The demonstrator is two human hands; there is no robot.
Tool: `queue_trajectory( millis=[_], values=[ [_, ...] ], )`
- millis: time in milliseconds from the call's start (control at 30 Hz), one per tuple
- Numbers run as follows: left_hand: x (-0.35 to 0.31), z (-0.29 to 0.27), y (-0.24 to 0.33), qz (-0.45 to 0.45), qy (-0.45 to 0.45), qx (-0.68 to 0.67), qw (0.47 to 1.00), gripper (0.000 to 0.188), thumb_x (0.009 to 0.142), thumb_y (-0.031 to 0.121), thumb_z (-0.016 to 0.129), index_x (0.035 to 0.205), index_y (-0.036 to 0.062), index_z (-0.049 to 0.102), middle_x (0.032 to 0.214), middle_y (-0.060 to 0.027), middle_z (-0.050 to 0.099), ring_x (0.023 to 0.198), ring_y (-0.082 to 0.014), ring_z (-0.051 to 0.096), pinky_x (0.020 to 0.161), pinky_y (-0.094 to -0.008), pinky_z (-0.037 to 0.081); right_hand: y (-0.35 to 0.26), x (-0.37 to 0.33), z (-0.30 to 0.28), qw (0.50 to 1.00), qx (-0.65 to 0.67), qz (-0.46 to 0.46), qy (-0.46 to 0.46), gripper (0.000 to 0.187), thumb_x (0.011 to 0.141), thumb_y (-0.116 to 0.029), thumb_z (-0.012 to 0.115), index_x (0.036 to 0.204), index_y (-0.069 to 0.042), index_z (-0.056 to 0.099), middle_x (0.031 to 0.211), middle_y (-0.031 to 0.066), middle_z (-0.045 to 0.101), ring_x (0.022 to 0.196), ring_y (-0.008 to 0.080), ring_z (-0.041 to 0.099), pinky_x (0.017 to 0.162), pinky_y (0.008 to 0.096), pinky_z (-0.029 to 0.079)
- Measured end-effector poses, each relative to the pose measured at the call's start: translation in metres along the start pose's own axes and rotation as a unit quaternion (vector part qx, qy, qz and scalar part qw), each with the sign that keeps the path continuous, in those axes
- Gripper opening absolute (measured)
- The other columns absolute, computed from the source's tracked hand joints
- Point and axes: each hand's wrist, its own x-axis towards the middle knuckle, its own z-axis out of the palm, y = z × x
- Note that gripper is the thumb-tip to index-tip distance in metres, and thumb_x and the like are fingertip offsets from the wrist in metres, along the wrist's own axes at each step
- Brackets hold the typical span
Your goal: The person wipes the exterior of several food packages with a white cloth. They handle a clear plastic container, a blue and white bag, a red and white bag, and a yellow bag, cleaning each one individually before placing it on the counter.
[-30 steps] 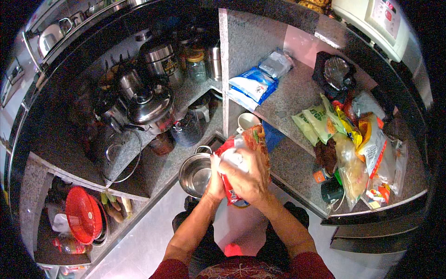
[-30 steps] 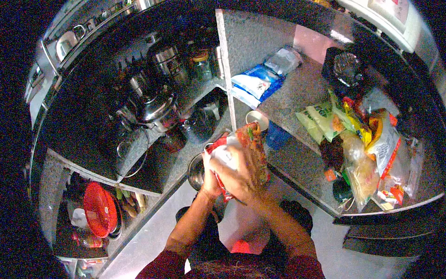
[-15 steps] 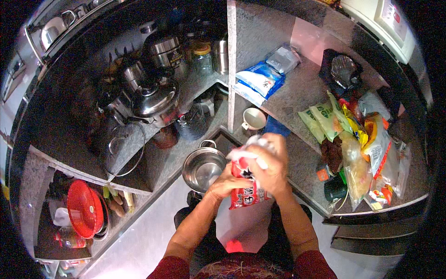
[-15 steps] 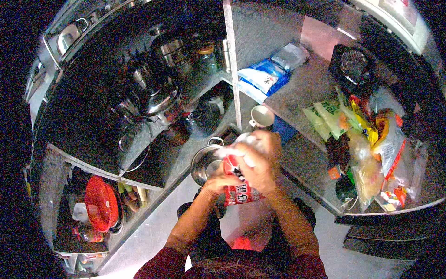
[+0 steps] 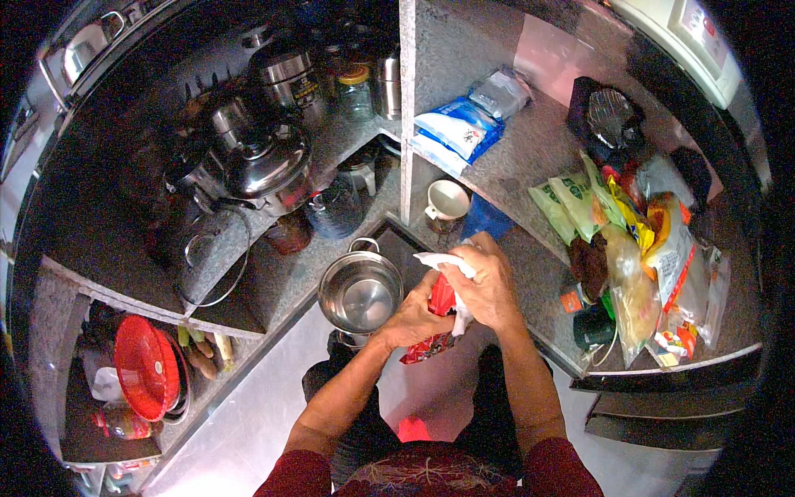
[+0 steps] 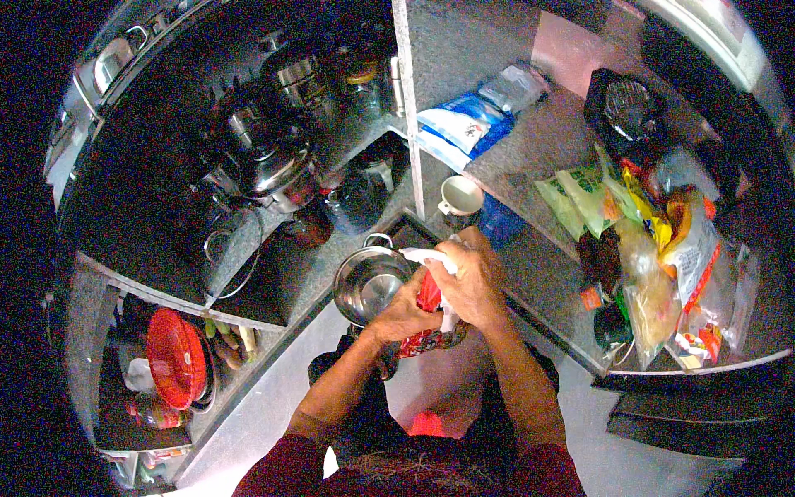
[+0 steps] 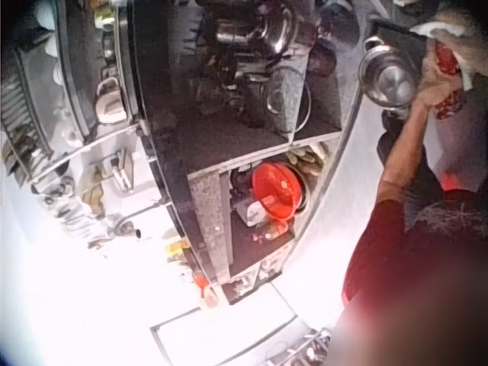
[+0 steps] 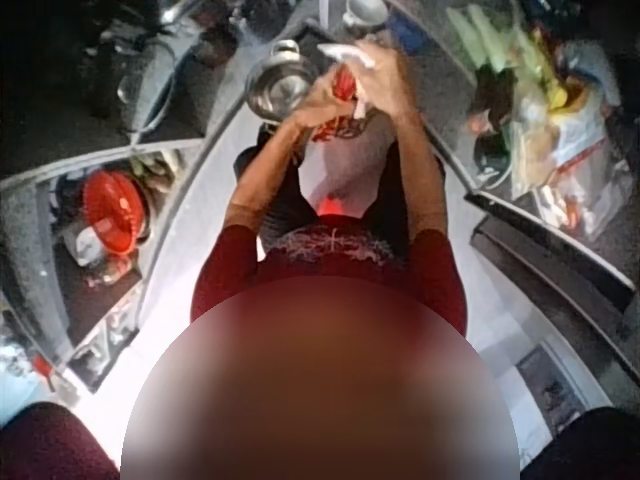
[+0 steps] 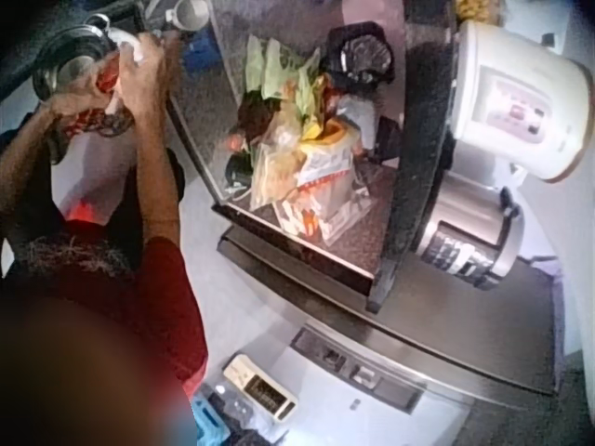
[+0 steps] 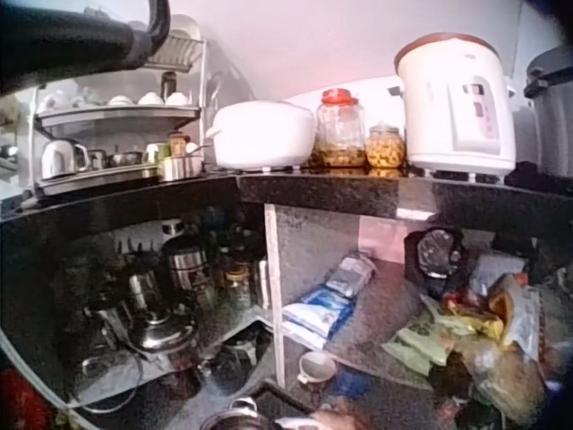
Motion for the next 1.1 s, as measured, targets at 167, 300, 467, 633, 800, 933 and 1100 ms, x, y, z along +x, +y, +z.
queue_trajectory(
  millis=[167,300,467,633,800,933,1100],
  values=[
    [0.004,-0.002,-0.002,0.024,-0.044,-0.061,0.997,0.065,0.066,0.012,0.071,0.124,0.0033,0.043,0.11,-0.005,0.055,0.098,-0.0144,0.052,0.089,-0.0285,0.041,0.015,0.005,0.007,1.0,-0.005,-0.009,0.028,0.019,0.074,-0.018,0.065,0.081,-0.001,0.059,0.08,0.0154,0.051,0.075,0.0312,0.053,0.067,0.0406,0.042],
    [0.001,0.002,0.013,-0.058,-0.033,-0.186,0.98,0.068,0.067,0.006,0.072,0.127,0.0041,0.041,0.111,-0.0022,0.056,0.097,-0.012,0.053,0.087,-0.0276,0.043,0.026,0.011,0.008,0.98,0.135,0.051,0.136,0.01,0.078,-0.01,0.062,0.084,-0.001,0.061,0.079,0.0086,0.052,0.073,0.0199,0.053,0.064,0.032,0.043],
    [0.0,-0.009,0.003,-0.065,0.0,-0.262,0.963,0.061,0.069,0.008,0.072,0.123,0.008,0.044,0.104,-0.0028,0.059,0.087,-0.0159,0.059,0.079,-0.0317,0.049,-0.01,-0.001,-0.005,0.991,0.024,-0.074,0.108,0.023,0.074,-0.001,0.061,0.094,-0.012,0.067,0.083,0.0061,0.05,0.081,0.0181,0.049,0.069,0.0294,0.042],
    [-0.001,-0.012,-0.024,-0.05,0.033,-0.184,0.981,0.047,0.071,0.009,0.069,0.114,0.0069,0.051,0.098,-0.0021,0.06,0.087,-0.0121,0.056,0.079,-0.0278,0.046,-0.022,-0.008,0.015,0.962,-0.086,-0.259,-0.005,0.019,0.065,-0.011,0.07,0.084,-0.013,0.068,0.09,0.0109,0.048,0.086,0.0295,0.048,0.074,0.0383,0.041],
    [-0.003,-0.014,0.003,-0.094,-0.005,-0.196,0.976,0.05,0.071,0.005,0.068,0.117,0.0072,0.049,0.099,-0.0017,0.06,0.089,-0.0112,0.056,0.079,-0.0274,0.047,0.009,0.009,0.019,0.981,-0.027,-0.154,0.118,0.017,0.073,-0.009,0.066,0.09,-0.006,0.064,0.089,0.0119,0.048,0.082,0.0259,0.051,0.073,0.0349,0.043],
    [-0.002,-0.007,0.0,-0.051,0.029,-0.319,0.946,0.048,0.076,0.016,0.068,0.119,0.0091,0.048,0.105,-0.0012,0.059,0.093,-0.0124,0.057,0.082,-0.0305,0.047,0.027,0.015,0.02,0.973,0.076,-0.048,0.213,0.011,0.081,-0.004,0.058,0.091,-0.004,0.061,0.086,0.0084,0.05,0.082,0.0197,0.052,0.074,0.0299,0.043],
    [0.005,-0.01,-0.01,-0.089,0.088,-0.45,0.884,0.065,0.081,0.059,0.047,0.124,0.0102,0.045,0.117,-0.0072,0.055,0.106,-0.0217,0.054,0.091,-0.0389,0.044,-0.004,0.0,0.029,0.977,-0.03,-0.16,0.135,0.019,0.076,-0.008,0.063,0.095,-0.009,0.063,0.097,0.0119,0.052,0.092,0.0289,0.051,0.082,0.0387,0.04]
  ],
)
